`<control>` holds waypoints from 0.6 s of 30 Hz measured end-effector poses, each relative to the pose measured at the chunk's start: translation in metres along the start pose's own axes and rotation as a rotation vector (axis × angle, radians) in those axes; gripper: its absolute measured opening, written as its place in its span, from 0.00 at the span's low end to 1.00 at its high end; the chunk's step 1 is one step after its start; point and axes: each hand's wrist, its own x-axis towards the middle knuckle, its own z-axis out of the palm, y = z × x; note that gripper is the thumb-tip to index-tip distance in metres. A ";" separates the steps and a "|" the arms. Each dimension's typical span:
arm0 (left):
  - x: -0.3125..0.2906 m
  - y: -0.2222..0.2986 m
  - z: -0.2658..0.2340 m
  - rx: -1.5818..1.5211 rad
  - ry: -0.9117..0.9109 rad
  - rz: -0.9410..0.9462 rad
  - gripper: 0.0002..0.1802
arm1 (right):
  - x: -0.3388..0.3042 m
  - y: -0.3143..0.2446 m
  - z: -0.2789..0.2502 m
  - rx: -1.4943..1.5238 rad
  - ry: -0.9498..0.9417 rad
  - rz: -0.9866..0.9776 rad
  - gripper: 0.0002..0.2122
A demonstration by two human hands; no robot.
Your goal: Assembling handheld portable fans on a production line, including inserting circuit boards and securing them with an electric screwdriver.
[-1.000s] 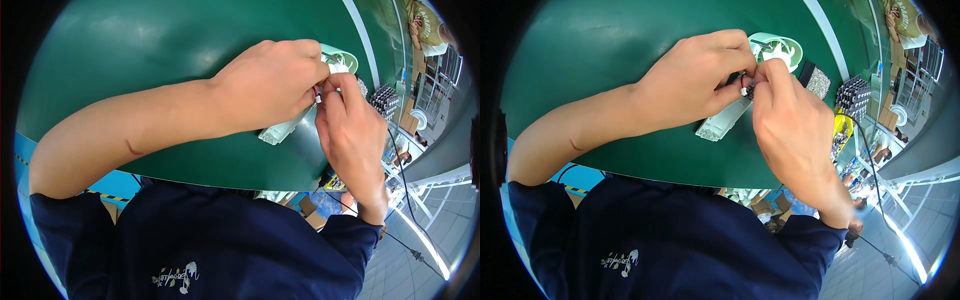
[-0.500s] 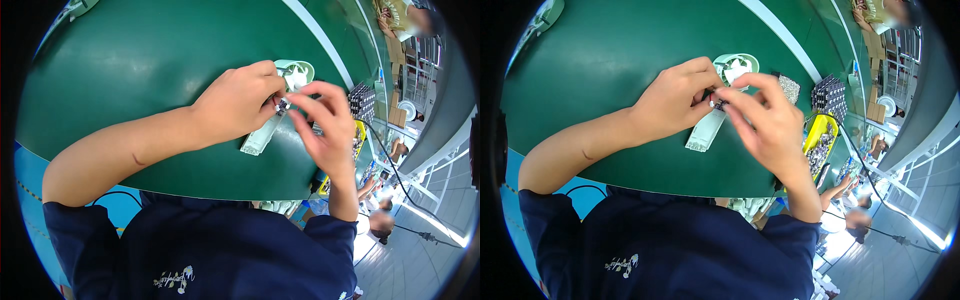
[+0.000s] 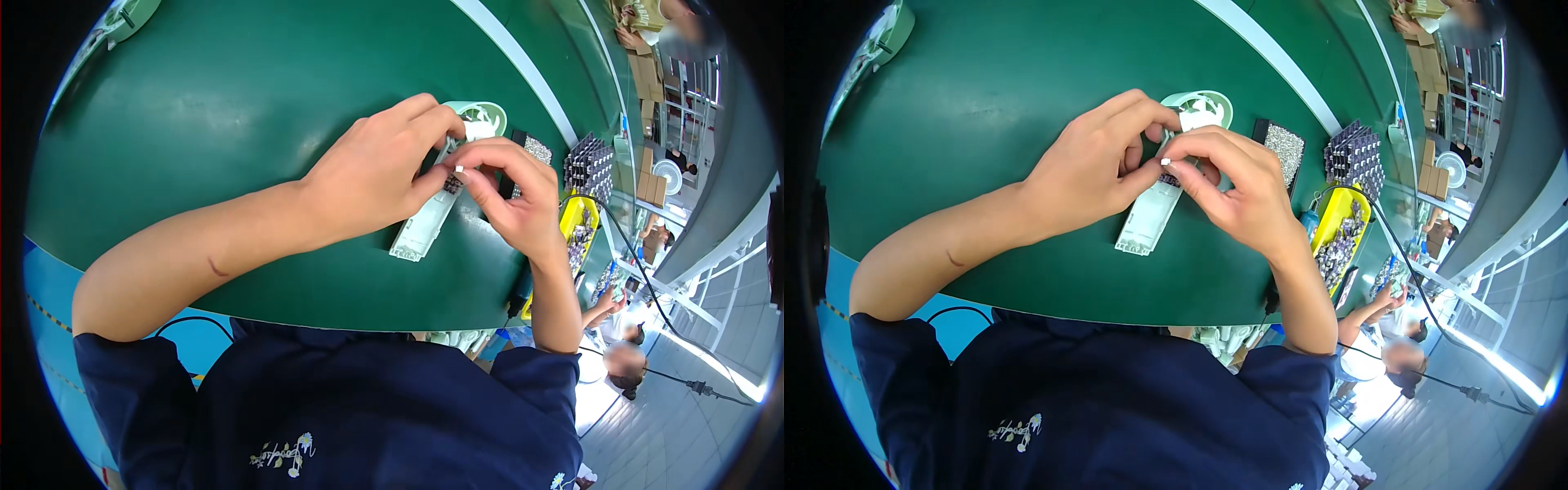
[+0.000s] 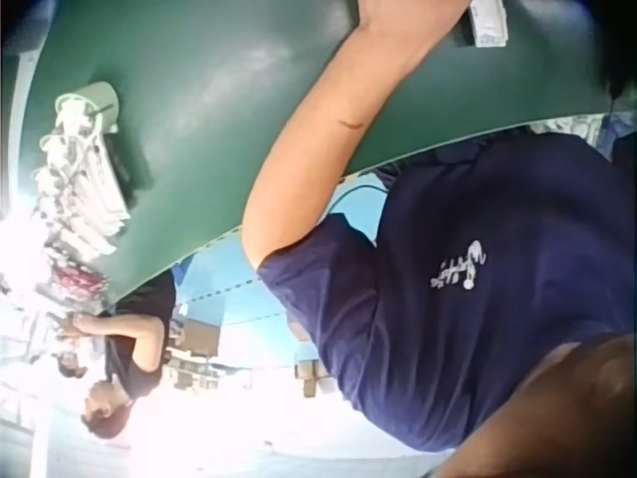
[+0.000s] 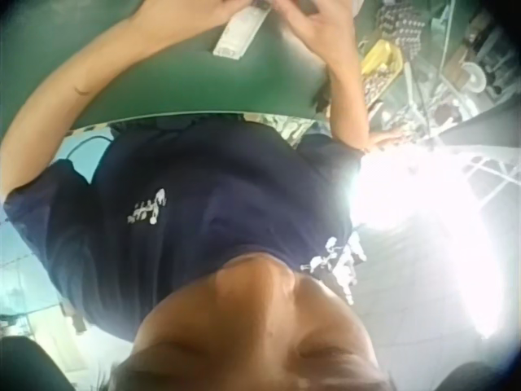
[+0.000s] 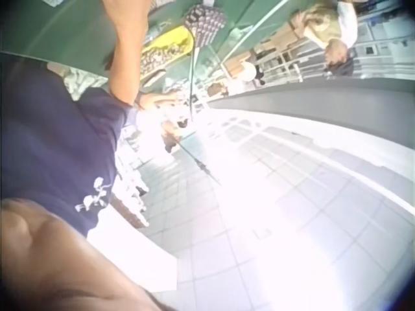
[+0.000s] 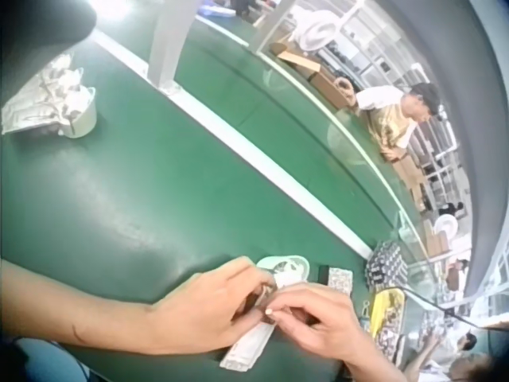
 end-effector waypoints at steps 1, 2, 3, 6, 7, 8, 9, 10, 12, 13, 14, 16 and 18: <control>0.000 0.000 0.000 -0.005 -0.003 -0.012 0.16 | -0.001 0.000 0.000 0.001 -0.007 0.002 0.07; 0.001 -0.001 0.000 -0.011 -0.006 -0.024 0.17 | -0.003 -0.002 -0.002 -0.043 0.000 -0.003 0.07; 0.001 -0.002 0.001 -0.017 -0.003 -0.029 0.17 | -0.003 -0.003 -0.003 -0.088 0.007 -0.009 0.07; -0.001 -0.005 0.001 -0.010 -0.023 -0.014 0.18 | -0.002 -0.001 -0.005 -0.143 0.020 -0.020 0.07; -0.001 -0.006 0.001 -0.014 -0.020 -0.016 0.17 | -0.003 -0.003 -0.004 -0.142 0.016 -0.017 0.07; 0.000 -0.007 0.001 -0.017 -0.017 -0.017 0.17 | -0.005 -0.007 -0.003 -0.210 0.021 0.004 0.08; 0.000 -0.007 0.001 -0.021 -0.017 -0.020 0.17 | -0.005 -0.011 -0.003 -0.278 0.026 0.025 0.08; 0.000 -0.006 0.002 -0.021 -0.021 -0.025 0.16 | -0.005 -0.015 -0.004 -0.279 0.023 0.031 0.08; 0.001 -0.005 0.002 -0.028 -0.027 -0.033 0.16 | -0.003 -0.024 -0.006 -0.376 -0.064 0.085 0.07; 0.000 -0.005 0.001 -0.016 -0.027 -0.040 0.16 | 0.000 -0.026 -0.006 -0.373 -0.066 0.089 0.07; 0.000 -0.005 0.001 -0.005 -0.027 -0.047 0.15 | 0.004 -0.027 -0.005 -0.395 -0.100 0.085 0.06; 0.001 -0.009 0.003 -0.007 0.005 -0.002 0.15 | 0.008 -0.029 -0.006 -0.418 -0.139 0.082 0.06; 0.000 -0.011 0.004 -0.008 0.043 0.043 0.15 | 0.011 -0.031 -0.009 -0.574 -0.274 0.095 0.04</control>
